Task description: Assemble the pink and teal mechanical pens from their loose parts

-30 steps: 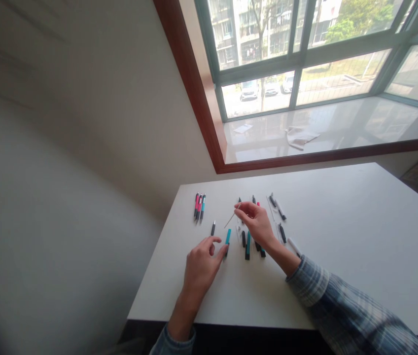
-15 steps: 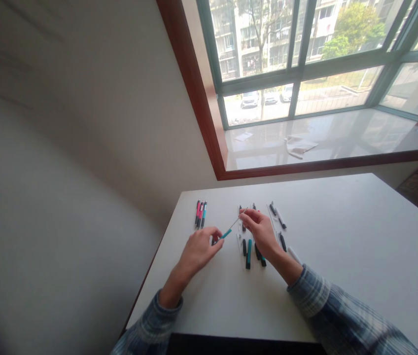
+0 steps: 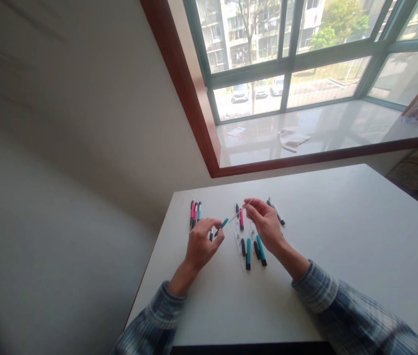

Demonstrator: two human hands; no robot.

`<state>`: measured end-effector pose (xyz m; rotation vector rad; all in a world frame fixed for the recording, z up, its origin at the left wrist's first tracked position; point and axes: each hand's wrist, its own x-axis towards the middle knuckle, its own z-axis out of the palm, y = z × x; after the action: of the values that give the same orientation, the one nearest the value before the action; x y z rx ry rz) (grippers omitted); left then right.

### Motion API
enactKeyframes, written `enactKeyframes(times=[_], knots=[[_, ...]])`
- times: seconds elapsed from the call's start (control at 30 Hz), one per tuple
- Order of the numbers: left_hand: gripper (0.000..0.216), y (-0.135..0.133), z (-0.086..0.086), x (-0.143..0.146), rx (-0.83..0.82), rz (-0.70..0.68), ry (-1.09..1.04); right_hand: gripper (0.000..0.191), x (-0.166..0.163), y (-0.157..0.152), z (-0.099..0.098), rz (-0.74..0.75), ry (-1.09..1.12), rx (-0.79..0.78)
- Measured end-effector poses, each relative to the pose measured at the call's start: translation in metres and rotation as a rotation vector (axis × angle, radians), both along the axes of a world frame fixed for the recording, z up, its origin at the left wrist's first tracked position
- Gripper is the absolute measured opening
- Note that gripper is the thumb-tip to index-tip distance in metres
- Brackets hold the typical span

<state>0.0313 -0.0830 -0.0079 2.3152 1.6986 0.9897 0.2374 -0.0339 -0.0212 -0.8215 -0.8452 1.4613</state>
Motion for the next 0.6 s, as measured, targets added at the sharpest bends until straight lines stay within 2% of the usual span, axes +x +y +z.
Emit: enactKeyframes(times=[0.43,0.6], knots=[[0.008,-0.0016,0.0021,0.0000,-0.027,-0.027,0.065,0.028,0.0075,0.0028,0.0057,-0.011,0.026,0.027],[0.007,-0.0017,0.0023,0.0002,-0.054,-0.049,0.060,0.030,0.0071,0.0034,0.0015,0.004,-0.062,0.064]])
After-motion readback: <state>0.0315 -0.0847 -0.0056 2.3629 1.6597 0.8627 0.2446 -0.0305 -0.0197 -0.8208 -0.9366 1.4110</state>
